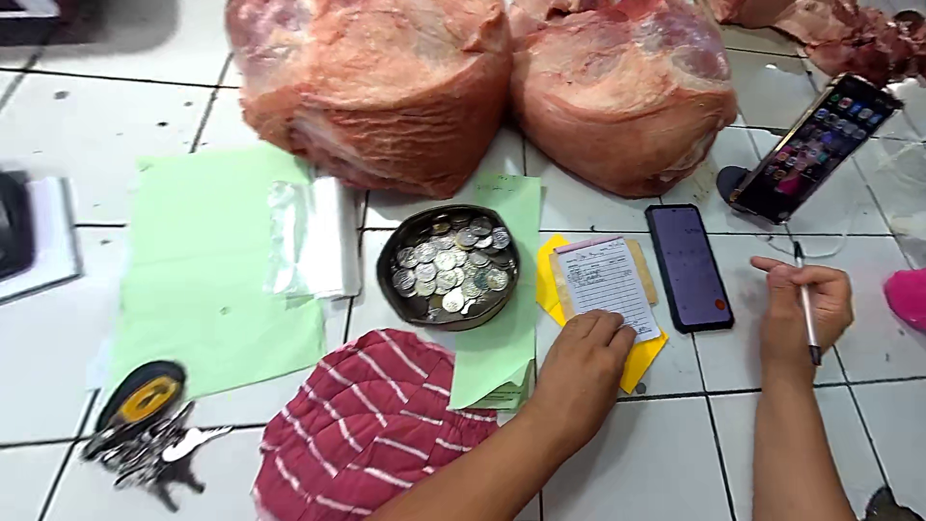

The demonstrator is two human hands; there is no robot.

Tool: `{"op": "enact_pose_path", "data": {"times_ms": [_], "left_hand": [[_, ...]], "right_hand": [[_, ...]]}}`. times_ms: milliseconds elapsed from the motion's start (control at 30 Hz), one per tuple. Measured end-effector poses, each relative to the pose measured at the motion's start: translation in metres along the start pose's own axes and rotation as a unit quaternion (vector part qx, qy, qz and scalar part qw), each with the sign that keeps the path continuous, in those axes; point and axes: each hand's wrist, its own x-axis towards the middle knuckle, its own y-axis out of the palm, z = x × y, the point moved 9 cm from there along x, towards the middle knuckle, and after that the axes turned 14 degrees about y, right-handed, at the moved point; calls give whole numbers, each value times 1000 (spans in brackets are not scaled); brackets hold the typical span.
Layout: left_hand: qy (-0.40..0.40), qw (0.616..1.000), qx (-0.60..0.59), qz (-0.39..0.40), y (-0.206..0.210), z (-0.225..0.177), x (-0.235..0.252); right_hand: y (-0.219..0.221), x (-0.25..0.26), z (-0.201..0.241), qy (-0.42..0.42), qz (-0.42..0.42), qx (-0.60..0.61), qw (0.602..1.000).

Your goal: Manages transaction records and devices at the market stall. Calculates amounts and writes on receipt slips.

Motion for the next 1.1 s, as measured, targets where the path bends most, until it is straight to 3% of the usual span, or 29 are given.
{"op": "enact_pose_path", "data": {"times_ms": [333,700,1100], "left_hand": [[14,999,32,-23,-2,-14,3],[-62,994,84,21,4,-1,-3],[-61,991,112,40,7,2,-4]], "right_hand": [[4,0,0,7,6,11,1000],[3,0,-3,53,-15,39,998],[-6,0,-10,56,-36,41,997]]}}
